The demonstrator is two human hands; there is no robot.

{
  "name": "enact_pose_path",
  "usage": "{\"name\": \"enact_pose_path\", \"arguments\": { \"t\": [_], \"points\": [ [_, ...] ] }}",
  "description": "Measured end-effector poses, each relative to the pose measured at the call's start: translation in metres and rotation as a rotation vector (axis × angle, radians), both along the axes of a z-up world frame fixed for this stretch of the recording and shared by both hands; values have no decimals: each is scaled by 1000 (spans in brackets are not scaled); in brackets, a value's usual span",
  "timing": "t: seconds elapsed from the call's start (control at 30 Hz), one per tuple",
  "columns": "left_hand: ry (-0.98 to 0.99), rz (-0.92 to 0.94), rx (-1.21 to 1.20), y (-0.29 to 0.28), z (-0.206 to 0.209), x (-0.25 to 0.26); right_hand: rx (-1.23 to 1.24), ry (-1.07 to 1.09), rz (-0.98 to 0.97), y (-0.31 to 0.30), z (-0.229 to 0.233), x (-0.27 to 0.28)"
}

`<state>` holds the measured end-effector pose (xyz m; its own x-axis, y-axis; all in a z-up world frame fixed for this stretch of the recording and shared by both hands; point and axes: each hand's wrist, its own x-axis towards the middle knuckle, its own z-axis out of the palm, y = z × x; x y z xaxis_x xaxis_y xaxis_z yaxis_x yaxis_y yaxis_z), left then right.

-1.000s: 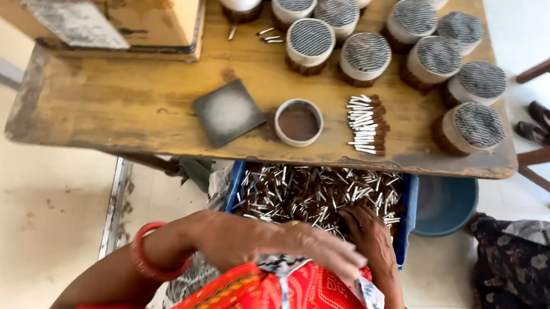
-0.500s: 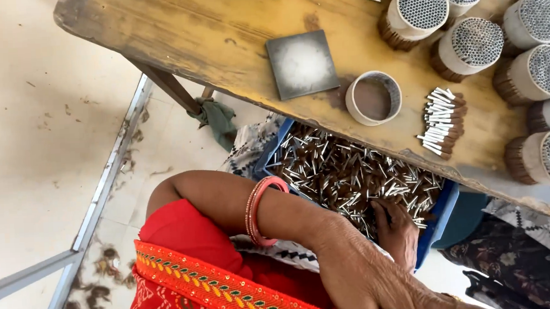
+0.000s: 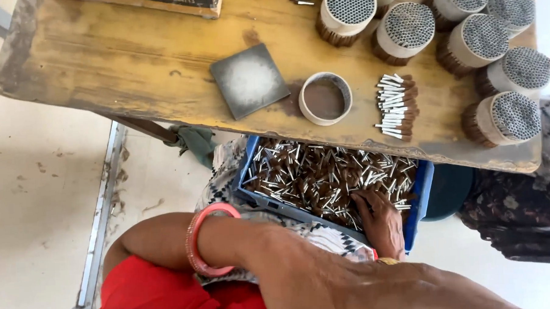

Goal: Inserting bristles into brush handles and sorting components in a manufacturing environment.

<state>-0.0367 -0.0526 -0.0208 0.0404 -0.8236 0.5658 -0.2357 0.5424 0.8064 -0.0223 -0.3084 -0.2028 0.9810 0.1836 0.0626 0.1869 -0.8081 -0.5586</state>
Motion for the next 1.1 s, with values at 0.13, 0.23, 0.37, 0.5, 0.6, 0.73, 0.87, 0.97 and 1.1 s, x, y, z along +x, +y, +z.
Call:
{"name": "enact_pose_path", "arguments": {
  "t": [0.13,0.23,0.37,0.5,0.6,0.73,0.87,0.97,1.1],
  "points": [
    [310,-179,196,72,-9,32,-30,12,-2,-2,4,4],
    [279,112,838,119,-26,49,-54,85,-31,-5,6,-1],
    [-2,714,1519,121,-57,51,-97,259,83,-6,4,2],
    [-110,625,1083,48,-124,64,-55,349,125,-2,2,-7],
    [-515,719,867,-22,-178,80,42,271,131,-7,-8,-10],
    [-563,719,1035,-101,-218,121,-1,267,-10,-16,-8,-9],
    [-509,778,1010,-150,-303,154,-49,157,-292,-27,-11,-10],
    [-558,878,826,-160,-415,156,64,111,-317,-23,10,-1],
    [-543,770,810,-110,-357,132,122,-63,-240,-25,6,5]
  ]
}}
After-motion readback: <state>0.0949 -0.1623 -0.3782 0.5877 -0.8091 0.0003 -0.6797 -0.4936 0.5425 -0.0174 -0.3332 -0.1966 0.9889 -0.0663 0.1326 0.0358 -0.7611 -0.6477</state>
